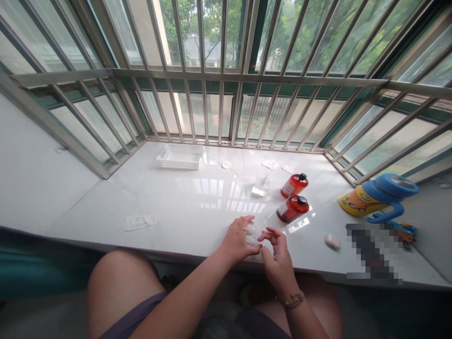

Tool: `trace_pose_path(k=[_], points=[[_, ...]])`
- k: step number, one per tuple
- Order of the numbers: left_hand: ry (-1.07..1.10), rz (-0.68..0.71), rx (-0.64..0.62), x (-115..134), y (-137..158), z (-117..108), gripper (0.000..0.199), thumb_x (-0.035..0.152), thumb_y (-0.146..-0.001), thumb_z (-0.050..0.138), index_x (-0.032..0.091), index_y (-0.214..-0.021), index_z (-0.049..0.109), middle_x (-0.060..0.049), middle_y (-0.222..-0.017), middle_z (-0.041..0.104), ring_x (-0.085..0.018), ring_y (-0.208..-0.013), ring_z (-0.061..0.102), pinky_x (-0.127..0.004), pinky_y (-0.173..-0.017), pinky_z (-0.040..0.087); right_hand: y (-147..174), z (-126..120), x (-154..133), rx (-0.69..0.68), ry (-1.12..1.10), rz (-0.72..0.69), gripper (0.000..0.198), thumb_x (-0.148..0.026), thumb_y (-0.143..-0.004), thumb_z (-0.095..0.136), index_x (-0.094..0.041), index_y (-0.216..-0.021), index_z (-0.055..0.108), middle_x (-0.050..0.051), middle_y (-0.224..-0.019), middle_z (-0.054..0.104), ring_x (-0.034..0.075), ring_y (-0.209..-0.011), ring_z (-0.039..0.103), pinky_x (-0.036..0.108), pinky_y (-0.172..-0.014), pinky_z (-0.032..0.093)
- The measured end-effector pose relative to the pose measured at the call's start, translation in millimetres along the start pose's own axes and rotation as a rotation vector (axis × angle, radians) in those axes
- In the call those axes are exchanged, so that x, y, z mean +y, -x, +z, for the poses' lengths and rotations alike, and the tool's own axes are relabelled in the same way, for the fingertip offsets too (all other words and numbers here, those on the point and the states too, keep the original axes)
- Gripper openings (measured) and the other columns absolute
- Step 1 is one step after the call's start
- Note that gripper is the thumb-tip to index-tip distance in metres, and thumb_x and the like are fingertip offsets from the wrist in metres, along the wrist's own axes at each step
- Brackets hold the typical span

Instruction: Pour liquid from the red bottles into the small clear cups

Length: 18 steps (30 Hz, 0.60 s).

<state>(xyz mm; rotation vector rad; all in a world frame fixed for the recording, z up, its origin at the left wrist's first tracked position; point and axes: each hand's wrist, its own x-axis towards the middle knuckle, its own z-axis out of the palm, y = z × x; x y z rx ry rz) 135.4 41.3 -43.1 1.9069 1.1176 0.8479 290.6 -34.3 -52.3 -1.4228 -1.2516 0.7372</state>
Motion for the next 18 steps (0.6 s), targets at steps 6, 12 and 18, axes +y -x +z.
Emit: trace_pose_path(k=[6,12,18], points=[[-0.023,0.023,0.01,-4,-1,2,0.089,0.026,-0.066,0.093,0.027,-0.144,0.052,-0.008,-0.135,0.066,-0.032,-0.126,0.062,-0.054,-0.114,0.05,4,4,-7,-0.107,-0.008,-0.021,0.067,-0.023,-0.089,0.066,-0.026,-0.151,0.042,0.016,-0.151,0.062,0.031,-0.145,0.057,0.051,-0.117,0.051],[-0.021,0.015,0.008,-2,0,2,0.089,0.028,-0.063,0.095,0.027,-0.142,0.054,-0.007,-0.132,0.066,-0.031,-0.124,0.063,-0.052,-0.113,0.051,8,4,0,0.022,-0.037,0.01,0.05,-0.028,-0.092,0.067,-0.025,-0.139,0.048,0.014,-0.132,0.071,0.03,-0.131,0.067,0.056,-0.118,0.049],[-0.035,0.006,0.002,0,0,0,0.085,0.027,-0.067,0.092,0.026,-0.143,0.053,-0.007,-0.133,0.066,-0.031,-0.125,0.062,-0.053,-0.113,0.049,13,6,-14,-0.1,0.026,0.008,0.063,-0.029,-0.096,0.062,-0.027,-0.153,0.038,0.017,-0.152,0.06,0.032,-0.147,0.055,0.057,-0.118,0.049]])
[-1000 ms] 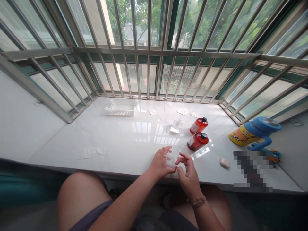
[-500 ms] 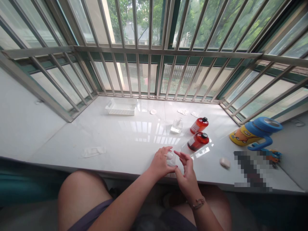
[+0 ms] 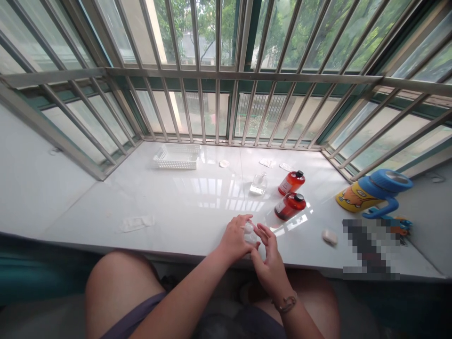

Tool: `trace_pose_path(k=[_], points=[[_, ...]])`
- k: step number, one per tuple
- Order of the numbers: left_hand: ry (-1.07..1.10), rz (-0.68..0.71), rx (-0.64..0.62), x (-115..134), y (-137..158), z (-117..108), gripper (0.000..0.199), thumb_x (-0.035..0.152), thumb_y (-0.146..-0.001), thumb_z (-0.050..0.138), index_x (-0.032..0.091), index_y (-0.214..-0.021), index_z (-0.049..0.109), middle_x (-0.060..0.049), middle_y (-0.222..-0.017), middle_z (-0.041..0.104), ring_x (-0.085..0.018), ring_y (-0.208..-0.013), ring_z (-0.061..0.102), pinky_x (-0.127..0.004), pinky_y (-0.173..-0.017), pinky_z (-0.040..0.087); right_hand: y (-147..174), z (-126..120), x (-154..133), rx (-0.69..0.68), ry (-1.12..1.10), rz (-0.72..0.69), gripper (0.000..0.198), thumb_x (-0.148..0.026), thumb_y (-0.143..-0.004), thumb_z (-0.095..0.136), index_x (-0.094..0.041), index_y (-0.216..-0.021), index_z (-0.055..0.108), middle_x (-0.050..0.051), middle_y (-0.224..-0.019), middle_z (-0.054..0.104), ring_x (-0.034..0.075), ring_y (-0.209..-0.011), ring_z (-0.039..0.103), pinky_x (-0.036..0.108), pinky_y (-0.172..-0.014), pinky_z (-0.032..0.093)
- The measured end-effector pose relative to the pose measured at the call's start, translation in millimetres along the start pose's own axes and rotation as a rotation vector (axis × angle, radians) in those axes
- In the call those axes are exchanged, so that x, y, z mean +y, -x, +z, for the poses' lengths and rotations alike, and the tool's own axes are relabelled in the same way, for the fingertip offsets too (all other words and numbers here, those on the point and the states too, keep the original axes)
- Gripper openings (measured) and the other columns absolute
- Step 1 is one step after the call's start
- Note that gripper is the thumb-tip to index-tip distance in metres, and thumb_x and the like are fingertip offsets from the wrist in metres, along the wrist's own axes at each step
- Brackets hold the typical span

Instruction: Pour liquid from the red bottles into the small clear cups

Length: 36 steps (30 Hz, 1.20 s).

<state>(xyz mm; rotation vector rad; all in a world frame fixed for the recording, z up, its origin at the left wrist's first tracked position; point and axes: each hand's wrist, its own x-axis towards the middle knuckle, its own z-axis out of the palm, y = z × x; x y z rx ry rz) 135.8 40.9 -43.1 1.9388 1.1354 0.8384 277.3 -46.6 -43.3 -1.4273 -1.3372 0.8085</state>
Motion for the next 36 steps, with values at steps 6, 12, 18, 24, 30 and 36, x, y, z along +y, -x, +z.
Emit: trace_pose_path(k=[6,12,18,24,30,36], points=[[0.0,0.006,-0.003,-2,-1,1,0.085,0.028,-0.065,0.094,0.025,-0.141,0.054,-0.008,-0.132,0.067,-0.031,-0.123,0.062,-0.052,-0.112,0.05,-6,-1,-4,0.106,0.005,-0.029,0.051,-0.031,-0.096,0.063,-0.025,-0.144,0.047,0.013,-0.129,0.07,0.031,-0.136,0.063,0.056,-0.119,0.049],[-0.022,0.022,0.016,-2,1,1,0.079,0.034,-0.072,0.09,0.025,-0.142,0.054,-0.009,-0.135,0.066,-0.032,-0.125,0.063,-0.052,-0.113,0.049,-13,9,-8,-0.052,0.056,-0.042,0.08,-0.034,-0.098,0.063,-0.026,-0.167,0.025,0.017,-0.168,0.045,0.032,-0.156,0.044,0.055,-0.122,0.047],[-0.046,-0.001,0.01,-1,1,2,0.088,0.032,-0.069,0.092,0.026,-0.146,0.051,-0.008,-0.133,0.067,-0.032,-0.126,0.063,-0.053,-0.114,0.047,-4,1,2,0.004,0.048,-0.011,0.061,-0.034,-0.099,0.063,-0.026,-0.154,0.04,0.017,-0.152,0.062,0.032,-0.145,0.058,0.056,-0.117,0.05],[-0.037,-0.009,0.019,-3,-1,4,0.09,0.032,-0.066,0.091,0.027,-0.146,0.051,-0.007,-0.129,0.068,-0.032,-0.121,0.065,-0.053,-0.113,0.048,-29,-11,-12,0.053,0.052,-0.037,0.056,-0.041,-0.097,0.068,-0.025,-0.146,0.045,0.016,-0.139,0.071,0.033,-0.133,0.066,0.053,-0.104,0.059],[-0.047,-0.019,0.034,-8,0,8,0.094,0.035,-0.066,0.091,0.026,-0.149,0.048,-0.011,-0.139,0.065,-0.036,-0.129,0.062,-0.057,-0.115,0.047,-37,5,-23,0.005,0.033,0.002,0.05,-0.048,-0.098,0.067,-0.027,-0.141,0.052,0.014,-0.136,0.074,0.033,-0.127,0.07,0.036,-0.066,0.062],[-0.032,0.019,0.042,-4,2,4,0.075,0.026,-0.08,0.074,0.023,-0.15,0.049,-0.01,-0.13,0.069,-0.031,-0.127,0.064,-0.053,-0.115,0.048,-37,19,-10,0.21,0.122,-0.053,0.035,-0.054,-0.093,0.074,-0.026,-0.101,0.055,0.01,-0.108,0.075,0.033,-0.112,0.075,0.044,-0.084,0.062]])
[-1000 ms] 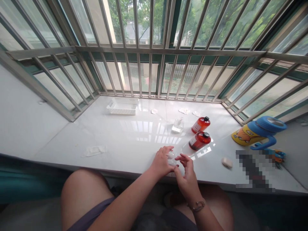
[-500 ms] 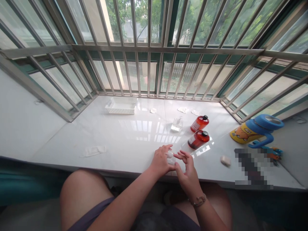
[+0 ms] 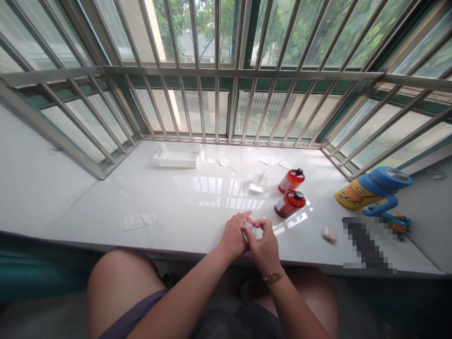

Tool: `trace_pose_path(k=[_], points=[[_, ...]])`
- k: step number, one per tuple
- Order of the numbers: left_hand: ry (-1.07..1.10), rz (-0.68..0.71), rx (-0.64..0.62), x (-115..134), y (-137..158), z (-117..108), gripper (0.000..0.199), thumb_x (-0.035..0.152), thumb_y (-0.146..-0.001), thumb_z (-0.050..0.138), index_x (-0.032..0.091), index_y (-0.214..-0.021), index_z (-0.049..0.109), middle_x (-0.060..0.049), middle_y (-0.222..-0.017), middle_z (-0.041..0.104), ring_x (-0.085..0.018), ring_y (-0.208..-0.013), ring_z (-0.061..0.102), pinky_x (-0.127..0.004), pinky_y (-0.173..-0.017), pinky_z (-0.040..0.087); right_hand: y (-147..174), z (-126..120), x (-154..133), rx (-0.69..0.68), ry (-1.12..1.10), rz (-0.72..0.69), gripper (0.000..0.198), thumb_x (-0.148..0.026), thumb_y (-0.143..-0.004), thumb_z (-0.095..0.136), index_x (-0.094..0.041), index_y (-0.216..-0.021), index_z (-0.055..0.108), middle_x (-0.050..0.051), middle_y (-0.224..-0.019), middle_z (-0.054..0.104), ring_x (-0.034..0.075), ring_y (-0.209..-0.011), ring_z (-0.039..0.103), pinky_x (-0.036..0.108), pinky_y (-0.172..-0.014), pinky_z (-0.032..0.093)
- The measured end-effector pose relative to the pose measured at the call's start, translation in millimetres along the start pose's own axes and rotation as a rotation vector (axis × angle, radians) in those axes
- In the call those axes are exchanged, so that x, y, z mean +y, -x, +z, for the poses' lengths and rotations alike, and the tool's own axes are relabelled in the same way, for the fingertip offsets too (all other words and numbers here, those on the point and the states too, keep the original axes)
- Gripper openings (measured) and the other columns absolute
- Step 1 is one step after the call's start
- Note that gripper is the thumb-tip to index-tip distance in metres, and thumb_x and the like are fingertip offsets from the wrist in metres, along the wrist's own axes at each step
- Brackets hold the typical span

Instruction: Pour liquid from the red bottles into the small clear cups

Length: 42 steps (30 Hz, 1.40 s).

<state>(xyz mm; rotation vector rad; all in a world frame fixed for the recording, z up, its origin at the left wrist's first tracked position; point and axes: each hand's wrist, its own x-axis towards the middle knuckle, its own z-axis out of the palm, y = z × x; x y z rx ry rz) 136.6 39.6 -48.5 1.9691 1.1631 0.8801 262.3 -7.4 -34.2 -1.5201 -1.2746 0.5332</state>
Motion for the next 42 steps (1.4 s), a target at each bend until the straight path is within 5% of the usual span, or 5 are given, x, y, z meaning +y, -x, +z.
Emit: trace_pose_path(k=[9,17,24,37,42], points=[[-0.004,0.036,-0.004,-5,1,2,0.082,0.036,-0.076,0.083,0.025,-0.15,0.05,-0.011,-0.139,0.067,-0.033,-0.13,0.062,-0.053,-0.116,0.048,6,-11,9,-0.161,-0.024,0.024,0.035,-0.049,-0.098,0.067,-0.025,-0.121,0.06,0.015,-0.136,0.069,0.034,-0.126,0.069,0.034,-0.064,0.061],[0.05,0.032,0.033,-7,2,4,0.089,0.025,-0.067,0.083,0.022,-0.15,0.049,-0.011,-0.133,0.066,-0.032,-0.125,0.064,-0.052,-0.115,0.05,-8,-15,10,-0.069,-0.011,0.036,0.043,-0.05,-0.081,0.085,-0.026,-0.105,0.059,0.007,-0.106,0.076,0.033,-0.11,0.074,0.051,-0.098,0.06],[0.07,0.003,0.031,-5,1,4,0.091,0.028,-0.069,0.084,0.022,-0.151,0.045,-0.011,-0.134,0.064,-0.031,-0.125,0.064,-0.053,-0.116,0.049,-6,-14,4,-0.153,-0.011,0.059,0.031,-0.05,-0.093,0.072,-0.028,-0.102,0.052,0.01,-0.118,0.077,0.034,-0.117,0.073,0.042,-0.08,0.06],[-0.072,-0.031,0.051,-5,-21,26,0.092,0.027,-0.08,0.075,0.018,-0.16,0.032,-0.019,-0.145,0.06,-0.036,-0.138,0.058,-0.056,-0.123,0.045,-33,-18,23,-0.039,0.255,-0.222,0.039,-0.061,-0.1,0.062,-0.023,-0.097,0.059,0.004,-0.091,0.063,0.025,-0.086,0.061,0.04,-0.08,0.053],[-0.179,0.066,-0.039,1,-32,27,0.102,0.031,-0.079,0.083,0.011,-0.164,0.028,-0.028,-0.17,0.034,-0.045,-0.162,0.028,-0.067,-0.133,0.029,-60,-25,33,-0.004,0.379,-0.342,0.039,-0.058,-0.107,0.053,-0.02,-0.117,0.059,0.01,-0.103,0.069,0.026,-0.087,0.064,0.042,-0.082,0.056]])
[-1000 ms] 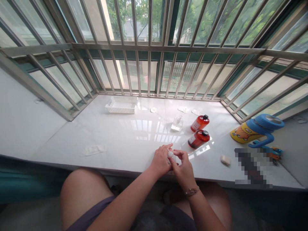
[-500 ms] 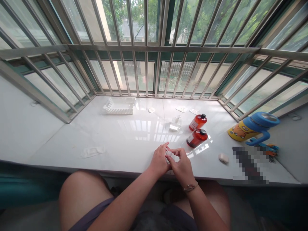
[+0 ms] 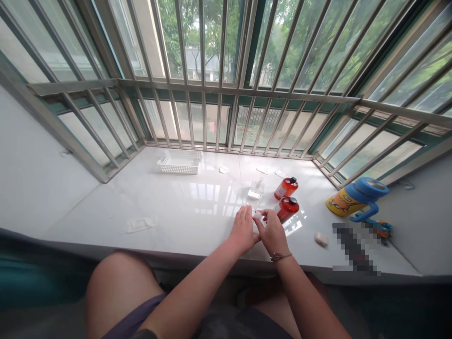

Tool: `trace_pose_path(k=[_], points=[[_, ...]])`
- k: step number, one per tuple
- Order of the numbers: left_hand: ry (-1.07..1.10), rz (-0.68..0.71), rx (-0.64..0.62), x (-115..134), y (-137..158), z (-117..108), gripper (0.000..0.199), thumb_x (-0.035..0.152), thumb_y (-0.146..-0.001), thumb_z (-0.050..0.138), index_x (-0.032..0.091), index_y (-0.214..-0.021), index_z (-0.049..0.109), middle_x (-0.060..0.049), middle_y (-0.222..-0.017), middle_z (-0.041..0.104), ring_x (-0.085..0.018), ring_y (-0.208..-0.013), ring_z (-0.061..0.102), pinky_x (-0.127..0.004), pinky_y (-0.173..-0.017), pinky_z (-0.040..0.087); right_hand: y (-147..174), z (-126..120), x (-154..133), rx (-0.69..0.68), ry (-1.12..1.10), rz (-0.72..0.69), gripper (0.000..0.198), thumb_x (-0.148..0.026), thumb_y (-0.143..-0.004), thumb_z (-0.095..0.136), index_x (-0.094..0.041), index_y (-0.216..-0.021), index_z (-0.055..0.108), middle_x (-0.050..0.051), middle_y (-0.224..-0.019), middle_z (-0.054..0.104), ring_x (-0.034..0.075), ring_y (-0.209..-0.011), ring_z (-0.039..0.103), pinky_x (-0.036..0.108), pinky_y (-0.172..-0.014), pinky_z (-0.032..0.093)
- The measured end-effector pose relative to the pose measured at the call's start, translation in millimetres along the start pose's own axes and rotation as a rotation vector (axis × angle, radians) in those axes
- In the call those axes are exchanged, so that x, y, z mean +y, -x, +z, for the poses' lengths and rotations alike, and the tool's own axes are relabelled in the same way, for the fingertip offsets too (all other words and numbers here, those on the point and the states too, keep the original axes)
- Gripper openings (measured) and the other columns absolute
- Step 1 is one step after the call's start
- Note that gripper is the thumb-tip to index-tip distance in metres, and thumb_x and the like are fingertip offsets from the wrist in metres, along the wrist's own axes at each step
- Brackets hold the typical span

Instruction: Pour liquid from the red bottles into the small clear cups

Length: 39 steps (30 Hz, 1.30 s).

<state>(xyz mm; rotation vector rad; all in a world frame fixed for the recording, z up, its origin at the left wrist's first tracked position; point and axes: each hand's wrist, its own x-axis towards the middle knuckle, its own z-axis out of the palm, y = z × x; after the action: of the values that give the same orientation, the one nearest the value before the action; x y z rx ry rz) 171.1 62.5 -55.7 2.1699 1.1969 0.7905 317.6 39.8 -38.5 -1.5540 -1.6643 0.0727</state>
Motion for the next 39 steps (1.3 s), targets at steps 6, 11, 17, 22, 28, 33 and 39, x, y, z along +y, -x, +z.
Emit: trace_pose_path(k=[6,11,17,22,28,33,39], points=[[0.006,0.166,0.135,8,63,-26,0.072,0.023,-0.09,0.071,0.019,-0.156,0.043,-0.021,-0.167,0.041,-0.041,-0.161,0.032,-0.068,-0.128,0.039,-21,-14,3,-0.039,0.291,-0.194,0.028,-0.03,-0.109,0.044,-0.019,-0.129,0.06,0.017,-0.124,0.069,0.033,-0.112,0.063,0.05,-0.101,0.052],[0.026,0.207,0.163,9,116,-64,0.038,0.015,-0.093,0.064,0.024,-0.13,0.062,-0.016,-0.154,0.056,-0.035,-0.151,0.049,-0.059,-0.121,0.051,-60,-21,-24,-0.064,0.365,-0.242,0.022,-0.032,-0.106,0.052,-0.019,-0.118,0.065,0.017,-0.128,0.067,0.035,-0.117,0.059,0.048,-0.107,0.048],[-0.039,0.087,0.318,-10,125,-99,0.03,0.014,-0.093,0.064,0.025,-0.121,0.067,-0.014,-0.142,0.065,-0.033,-0.139,0.06,-0.055,-0.114,0.057,-156,-2,-37,-0.392,0.557,0.196,0.052,-0.04,-0.107,0.053,-0.006,-0.146,0.051,0.027,-0.14,0.059,0.035,-0.121,0.065,0.043,-0.101,0.051],[-0.082,-0.002,0.374,-31,120,-118,0.031,0.019,-0.097,0.063,0.026,-0.127,0.065,-0.013,-0.144,0.064,-0.032,-0.14,0.06,-0.055,-0.115,0.056,-196,24,-35,-0.564,0.549,0.253,0.029,-0.024,-0.102,0.059,-0.003,-0.118,0.07,0.028,-0.112,0.072,0.033,-0.102,0.073,0.039,-0.088,0.053],[-0.071,-0.078,0.426,-65,106,-126,0.05,0.03,-0.098,0.068,0.027,-0.145,0.053,-0.013,-0.149,0.061,-0.033,-0.144,0.057,-0.058,-0.122,0.05,-169,53,-82,-0.709,0.307,-0.08,0.025,-0.017,-0.107,0.052,-0.015,-0.123,0.071,0.017,-0.119,0.075,0.026,-0.115,0.071,0.034,-0.099,0.051],[-0.032,-0.222,0.408,-88,77,-133,0.092,0.049,-0.085,0.085,0.024,-0.159,0.037,-0.018,-0.165,0.047,-0.04,-0.155,0.044,-0.063,-0.127,0.04,-143,50,-119,-0.822,-0.018,-0.458,0.038,-0.042,-0.101,0.072,-0.028,-0.136,0.065,0.008,-0.137,0.068,0.022,-0.116,0.069,0.035,-0.104,0.053],[0.014,-0.277,0.414,-98,51,-139,0.066,0.042,-0.083,0.084,0.025,-0.141,0.056,-0.012,-0.15,0.061,-0.034,-0.142,0.058,-0.053,-0.122,0.048,-190,-5,-77,-0.569,0.434,-0.172,0.036,-0.047,-0.107,0.06,-0.027,-0.137,0.065,0.011,-0.142,0.063,0.027,-0.129,0.06,0.039,-0.108,0.05]])
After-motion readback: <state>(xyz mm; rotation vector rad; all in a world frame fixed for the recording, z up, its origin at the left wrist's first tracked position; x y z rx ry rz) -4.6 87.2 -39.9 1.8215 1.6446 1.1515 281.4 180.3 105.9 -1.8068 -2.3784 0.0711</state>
